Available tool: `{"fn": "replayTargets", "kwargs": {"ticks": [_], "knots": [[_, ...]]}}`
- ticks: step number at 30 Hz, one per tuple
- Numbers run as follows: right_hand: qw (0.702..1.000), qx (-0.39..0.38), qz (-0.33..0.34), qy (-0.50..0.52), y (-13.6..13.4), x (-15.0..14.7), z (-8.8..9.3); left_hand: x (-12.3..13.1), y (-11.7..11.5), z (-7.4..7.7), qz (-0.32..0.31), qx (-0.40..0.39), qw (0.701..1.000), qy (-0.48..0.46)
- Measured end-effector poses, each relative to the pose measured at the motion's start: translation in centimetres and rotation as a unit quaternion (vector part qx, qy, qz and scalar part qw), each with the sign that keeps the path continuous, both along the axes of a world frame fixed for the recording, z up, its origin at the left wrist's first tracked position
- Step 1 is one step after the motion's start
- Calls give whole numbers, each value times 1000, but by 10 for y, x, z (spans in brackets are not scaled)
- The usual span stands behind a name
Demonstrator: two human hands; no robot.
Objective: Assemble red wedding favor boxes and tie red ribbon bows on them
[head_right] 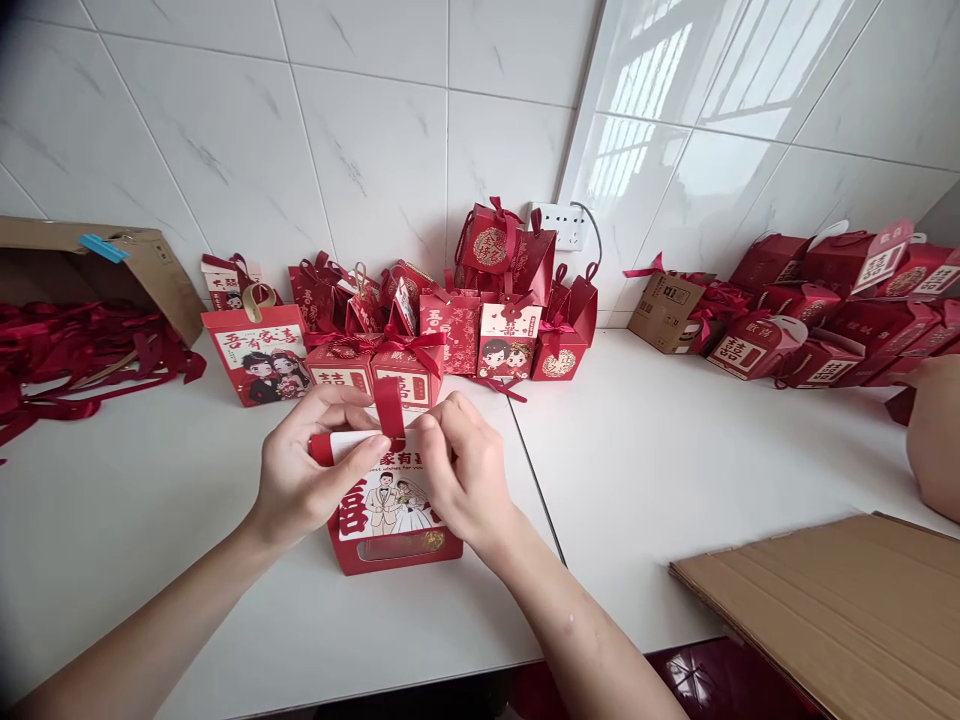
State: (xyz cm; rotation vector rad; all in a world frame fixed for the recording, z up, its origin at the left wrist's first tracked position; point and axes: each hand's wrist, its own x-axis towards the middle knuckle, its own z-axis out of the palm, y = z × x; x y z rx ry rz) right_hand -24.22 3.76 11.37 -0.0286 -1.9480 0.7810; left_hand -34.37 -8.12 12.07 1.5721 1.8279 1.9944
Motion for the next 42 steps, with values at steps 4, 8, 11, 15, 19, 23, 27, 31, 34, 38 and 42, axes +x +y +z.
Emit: {"fn": "replayTargets", "kwargs": {"ticks": [4, 8, 11, 15, 19, 23, 27, 31, 34, 38, 42], "knots": [[997, 37, 59, 10, 6, 2, 0, -1, 0, -1, -3, 1, 1000, -4], [998, 32, 60, 12, 7, 2, 0, -2, 0, -1, 10, 4, 1000, 29], [998, 23, 64, 10, 6, 2, 0, -3, 0, 0, 13, -5, 999, 32], [998, 10, 67, -6, 6, 3, 1, -3, 0, -1, 23, -15, 1000, 9], [995, -10, 89, -34, 8, 5, 4, -2, 1, -2, 37, -24, 999, -29], [991, -19, 122, -51, 9, 7, 8, -1, 2, -1, 25, -34, 998, -54], [992, -33, 110, -44, 7, 5, 6, -2, 0, -1, 12, -34, 997, -64], [992, -102, 70, -36, 12, 4, 1, -10, -1, -6, -61, -22, 995, -80], [966, -254, 48, 22, 26, 4, -2, -19, 3, -15, -94, 5, 993, -73], [890, -420, 95, 151, 48, 4, -4, -21, 11, -27, -48, -33, 997, -57], [841, -491, 135, 183, 59, 0, -6, -16, 16, -28, -4, -63, 995, -78]]}}
